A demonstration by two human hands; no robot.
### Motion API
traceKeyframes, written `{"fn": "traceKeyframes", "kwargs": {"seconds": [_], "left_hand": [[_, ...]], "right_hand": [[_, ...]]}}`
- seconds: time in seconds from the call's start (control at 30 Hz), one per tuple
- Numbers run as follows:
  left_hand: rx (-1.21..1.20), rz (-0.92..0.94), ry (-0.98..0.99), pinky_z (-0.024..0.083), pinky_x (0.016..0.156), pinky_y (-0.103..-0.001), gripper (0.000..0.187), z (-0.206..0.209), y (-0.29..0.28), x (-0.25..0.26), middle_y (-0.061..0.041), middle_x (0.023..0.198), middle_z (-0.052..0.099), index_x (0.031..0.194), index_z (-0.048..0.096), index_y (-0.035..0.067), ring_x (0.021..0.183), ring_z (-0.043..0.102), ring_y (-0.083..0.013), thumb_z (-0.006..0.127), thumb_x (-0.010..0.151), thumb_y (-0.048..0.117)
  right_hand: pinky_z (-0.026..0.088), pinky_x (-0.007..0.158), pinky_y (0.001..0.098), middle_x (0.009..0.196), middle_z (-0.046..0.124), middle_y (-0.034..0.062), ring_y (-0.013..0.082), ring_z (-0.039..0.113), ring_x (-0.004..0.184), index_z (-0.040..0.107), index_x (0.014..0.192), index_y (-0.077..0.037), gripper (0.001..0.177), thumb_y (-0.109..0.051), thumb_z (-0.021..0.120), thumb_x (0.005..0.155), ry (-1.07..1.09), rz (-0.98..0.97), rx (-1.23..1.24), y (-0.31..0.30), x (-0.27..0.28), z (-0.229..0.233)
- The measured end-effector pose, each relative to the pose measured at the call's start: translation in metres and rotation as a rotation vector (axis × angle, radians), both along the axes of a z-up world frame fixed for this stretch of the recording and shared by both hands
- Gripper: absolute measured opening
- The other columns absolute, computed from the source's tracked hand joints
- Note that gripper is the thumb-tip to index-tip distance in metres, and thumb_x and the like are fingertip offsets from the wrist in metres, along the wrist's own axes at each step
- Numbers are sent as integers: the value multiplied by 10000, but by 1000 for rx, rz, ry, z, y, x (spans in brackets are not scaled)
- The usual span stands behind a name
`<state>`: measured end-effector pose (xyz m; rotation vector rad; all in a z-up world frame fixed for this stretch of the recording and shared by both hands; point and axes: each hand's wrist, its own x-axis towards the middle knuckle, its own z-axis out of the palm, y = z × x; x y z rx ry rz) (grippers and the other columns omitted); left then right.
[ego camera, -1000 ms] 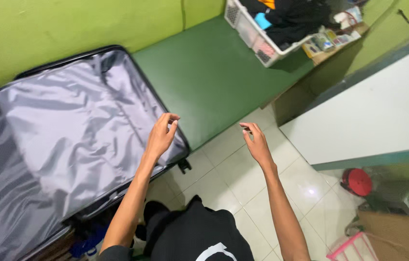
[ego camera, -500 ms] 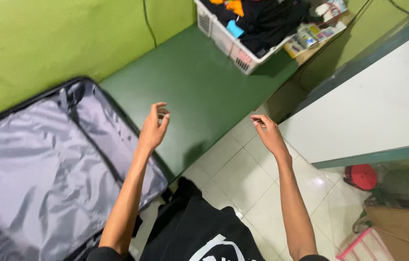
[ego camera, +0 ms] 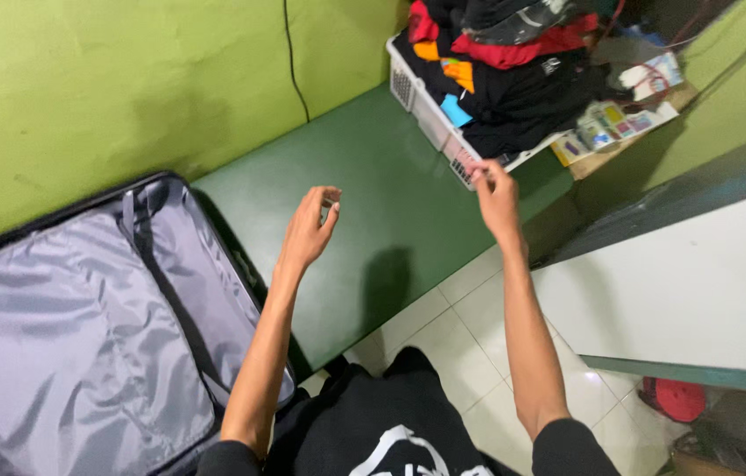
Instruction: The person unboxes a new suitcase, removes the protective plastic from the handle, opens the suitcase, and spreads a t-shirt on a green surface.
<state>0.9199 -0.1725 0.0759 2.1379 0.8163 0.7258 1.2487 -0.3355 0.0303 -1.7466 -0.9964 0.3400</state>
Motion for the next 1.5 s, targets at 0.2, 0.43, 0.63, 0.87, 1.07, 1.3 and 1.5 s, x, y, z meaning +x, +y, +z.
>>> {"fn": "traceKeyframes", "kwargs": {"seconds": [0.2,0.43,0.63,0.87,1.07,1.3,1.5], "left_hand": [[20,113,105,538,753,-366,170,2,23,14,-87,1152,676,1167,632,76,972,684,-232,613,1017,154],[-18,237,48,550,768,-355,166,17,30,73,-68,1187,687,1157,611,67,1001,697,-213,585,1027,166],[-47,316,46,558,787,-365,183,15,33,114,-83,1193,704,1172,612,54,1001,697,-231,583,1038,177],[-129,431,32,573,791,-367,203,-1,35,129,-93,1138,742,1150,618,33,981,719,-232,576,1048,203],[-154,482,21,558,788,-366,219,3,55,134,-103,1067,759,1190,630,42,941,717,-218,561,1052,197],[-104,421,-178,567,847,-350,242,24,64,170,-106,1092,758,1218,618,21,959,721,-206,552,1065,196],[-613,25,-488,537,1021,-363,456,31,37,206,-72,1344,689,1444,512,77,1215,665,-181,559,1068,332]], "right_hand": [[557,914,334,1093,740,109,202,704,996,659,1194,-1,155,-34,577,1066,-138,31,180,53,63,5],[526,983,402,1324,652,159,314,625,1219,609,1352,-20,335,-69,662,1025,-280,11,120,124,133,30],[368,1125,515,1522,486,203,402,483,1361,427,1548,21,752,-114,837,933,-666,91,211,191,194,18],[442,1117,481,1402,597,208,396,567,1306,508,1486,-72,587,-237,791,999,-457,-56,-225,220,223,8],[318,1276,470,1597,413,371,451,456,1512,343,1550,159,636,-203,689,1157,-317,-218,479,253,303,15],[423,1246,416,1503,511,262,304,556,1401,234,1563,60,684,-279,638,1127,-139,-86,846,207,275,108],[404,1194,398,1422,611,183,254,564,1329,562,1426,59,470,-315,609,1146,-108,417,493,167,187,139]]}}
